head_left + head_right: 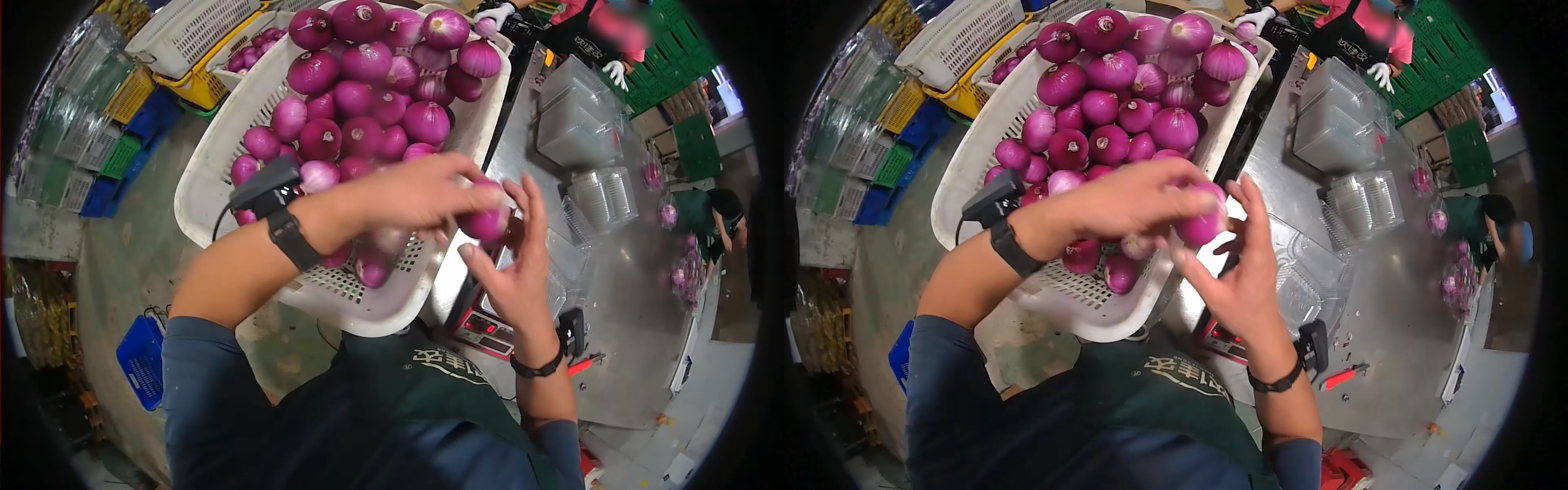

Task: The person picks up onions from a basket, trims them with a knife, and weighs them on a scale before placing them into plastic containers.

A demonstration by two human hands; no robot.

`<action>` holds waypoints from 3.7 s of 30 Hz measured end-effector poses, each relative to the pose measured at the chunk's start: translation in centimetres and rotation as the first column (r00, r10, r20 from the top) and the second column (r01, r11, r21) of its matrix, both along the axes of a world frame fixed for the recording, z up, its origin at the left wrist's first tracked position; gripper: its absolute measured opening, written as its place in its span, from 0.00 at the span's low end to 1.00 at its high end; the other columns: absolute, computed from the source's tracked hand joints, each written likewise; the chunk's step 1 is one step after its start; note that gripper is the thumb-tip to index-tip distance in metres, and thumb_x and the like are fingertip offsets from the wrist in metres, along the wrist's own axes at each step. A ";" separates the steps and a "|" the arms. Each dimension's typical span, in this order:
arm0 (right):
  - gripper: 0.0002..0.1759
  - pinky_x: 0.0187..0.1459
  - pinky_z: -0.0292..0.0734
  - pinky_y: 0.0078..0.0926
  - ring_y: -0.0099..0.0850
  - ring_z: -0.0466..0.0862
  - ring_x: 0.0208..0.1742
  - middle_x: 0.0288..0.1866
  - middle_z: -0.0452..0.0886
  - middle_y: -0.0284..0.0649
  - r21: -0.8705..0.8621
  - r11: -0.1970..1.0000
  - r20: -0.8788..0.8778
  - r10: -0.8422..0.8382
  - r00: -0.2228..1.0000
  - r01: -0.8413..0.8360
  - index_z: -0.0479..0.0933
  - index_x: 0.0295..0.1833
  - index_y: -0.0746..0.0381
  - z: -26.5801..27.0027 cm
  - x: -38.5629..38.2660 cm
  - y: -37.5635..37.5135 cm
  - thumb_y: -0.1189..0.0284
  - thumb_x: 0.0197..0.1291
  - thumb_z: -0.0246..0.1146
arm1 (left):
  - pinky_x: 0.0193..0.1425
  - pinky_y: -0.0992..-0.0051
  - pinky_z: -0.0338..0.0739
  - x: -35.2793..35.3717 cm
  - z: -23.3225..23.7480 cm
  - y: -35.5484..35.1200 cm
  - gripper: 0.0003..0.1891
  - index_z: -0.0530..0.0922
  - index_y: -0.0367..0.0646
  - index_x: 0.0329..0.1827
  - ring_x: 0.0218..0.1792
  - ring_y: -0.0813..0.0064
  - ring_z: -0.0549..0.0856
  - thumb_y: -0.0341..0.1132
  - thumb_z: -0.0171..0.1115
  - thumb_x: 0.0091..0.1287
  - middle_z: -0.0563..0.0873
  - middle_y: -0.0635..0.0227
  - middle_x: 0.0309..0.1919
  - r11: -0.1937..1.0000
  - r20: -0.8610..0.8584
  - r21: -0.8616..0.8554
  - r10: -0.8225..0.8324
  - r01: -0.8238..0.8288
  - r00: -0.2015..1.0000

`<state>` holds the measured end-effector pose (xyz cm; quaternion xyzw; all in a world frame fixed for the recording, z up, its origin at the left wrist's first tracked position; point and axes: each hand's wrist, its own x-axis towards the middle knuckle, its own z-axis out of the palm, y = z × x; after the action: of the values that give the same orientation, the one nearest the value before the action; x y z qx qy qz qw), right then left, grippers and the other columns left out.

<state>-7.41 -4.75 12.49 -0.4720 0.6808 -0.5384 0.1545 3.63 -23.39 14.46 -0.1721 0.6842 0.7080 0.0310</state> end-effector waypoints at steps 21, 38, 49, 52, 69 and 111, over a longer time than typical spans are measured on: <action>0.33 0.33 0.78 0.29 0.31 0.82 0.39 0.60 0.80 0.47 0.050 0.776 0.599 -0.527 0.603 0.629 0.66 0.72 0.61 -5.0 -6.5 16.2 0.67 0.65 0.69 | 0.62 0.62 0.75 6.0 -13.7 -9.0 0.22 0.83 0.46 0.55 0.54 0.61 0.86 0.33 0.76 0.55 0.89 0.59 0.46 0.006 0.580 -0.783 -0.357 0.622 0.733; 0.25 0.28 0.79 0.29 0.33 0.85 0.32 0.48 0.86 0.46 0.047 0.782 0.779 -0.418 0.467 0.621 0.71 0.66 0.60 -6.3 -7.7 18.4 0.53 0.75 0.57 | 0.73 0.54 0.76 -3.9 -16.0 -7.9 0.54 0.64 0.30 0.78 0.67 0.42 0.83 0.69 0.66 0.62 0.82 0.38 0.67 0.545 0.668 -0.708 0.313 0.448 0.675; 0.31 0.31 0.79 0.30 0.34 0.85 0.31 0.48 0.88 0.49 -0.093 0.765 0.980 -0.043 0.195 0.638 0.79 0.57 0.63 -6.0 -8.3 21.1 0.46 0.82 0.46 | 0.75 0.55 0.73 -2.9 -24.5 -13.9 0.52 0.71 0.29 0.75 0.73 0.44 0.79 0.71 0.62 0.64 0.80 0.37 0.68 0.572 0.652 -0.667 0.137 0.478 0.745; 0.30 0.33 0.79 0.30 0.34 0.85 0.33 0.49 0.88 0.48 -0.126 0.787 0.974 -0.017 0.225 0.604 0.79 0.58 0.63 -6.5 -8.7 21.8 0.47 0.81 0.47 | 0.50 0.61 0.87 -0.9 -18.0 -11.5 0.33 0.79 0.40 0.67 0.45 0.58 0.90 0.60 0.61 0.73 0.89 0.54 0.48 0.993 0.431 -0.043 0.119 -0.112 0.894; 0.26 0.39 0.84 0.36 0.38 0.86 0.40 0.52 0.84 0.44 -0.134 0.819 0.901 -0.133 0.412 0.558 0.74 0.69 0.62 -6.7 -9.8 25.1 0.58 0.74 0.58 | 0.37 0.55 0.91 1.2 -0.8 6.9 0.30 0.74 0.27 0.65 0.36 0.45 0.91 0.47 0.61 0.70 0.88 0.42 0.46 0.755 -0.303 0.656 0.238 0.020 0.923; 0.27 0.40 0.83 0.28 0.32 0.85 0.42 0.52 0.84 0.42 -0.003 0.891 0.839 -0.245 0.486 0.453 0.71 0.70 0.63 -5.9 -13.7 29.7 0.73 0.67 0.64 | 0.63 0.59 0.76 -11.4 -10.4 23.4 0.24 0.80 0.40 0.66 0.57 0.50 0.80 0.40 0.69 0.70 0.85 0.52 0.57 0.513 -0.242 -0.843 -0.098 -0.159 0.965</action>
<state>-21.14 24.95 6.63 -0.0320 0.5460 -0.7872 0.2850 -7.75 0.06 4.06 -0.0830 0.9385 0.2946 -0.1598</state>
